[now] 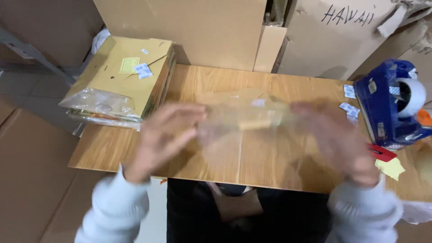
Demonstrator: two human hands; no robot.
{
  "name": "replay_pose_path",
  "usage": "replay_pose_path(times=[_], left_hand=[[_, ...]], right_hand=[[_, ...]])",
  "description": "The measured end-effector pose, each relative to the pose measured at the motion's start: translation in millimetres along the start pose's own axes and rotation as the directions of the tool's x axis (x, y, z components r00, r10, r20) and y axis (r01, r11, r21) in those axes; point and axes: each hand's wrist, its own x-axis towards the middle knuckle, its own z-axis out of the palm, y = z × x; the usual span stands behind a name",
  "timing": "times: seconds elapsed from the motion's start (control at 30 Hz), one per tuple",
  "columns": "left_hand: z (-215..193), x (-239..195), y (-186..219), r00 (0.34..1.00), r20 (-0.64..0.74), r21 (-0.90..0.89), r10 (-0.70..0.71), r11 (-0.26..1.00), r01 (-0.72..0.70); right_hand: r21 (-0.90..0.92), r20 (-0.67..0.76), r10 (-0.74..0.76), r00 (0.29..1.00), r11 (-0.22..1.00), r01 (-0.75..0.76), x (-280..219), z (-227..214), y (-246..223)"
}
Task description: The person places a decorative picture frame into a plastic sleeve and seals it using adhesive labels.
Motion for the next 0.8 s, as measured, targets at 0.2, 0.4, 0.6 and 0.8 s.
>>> replay_pose_path(times=[0.2,0.4,0.6,0.8], left_hand=[[-27,157,-46,0.86,0.502,-0.119,0.093,0.992,-0.038],[8,205,-113,0.96,0.279,-0.087,-0.027,0.995,0.054],[56,208,-166,0.984,-0.063,-0.543,-0.166,0.833,0.106],[60,203,-145,0.996,-0.055,-0.571,-0.072,0.821,0.027]], right_hand=[[-0.878,0.263,-0.043,0.964,0.403,0.257,106,-35,-126],[-0.816,0.1,-0.111,0.989,0.56,0.146,171,-58,-96],[-0.742,0.052,-0.22,0.974,0.645,0.185,184,-60,-87],[-0.762,0.049,-0.28,0.959,0.61,0.217,159,-70,-90]])
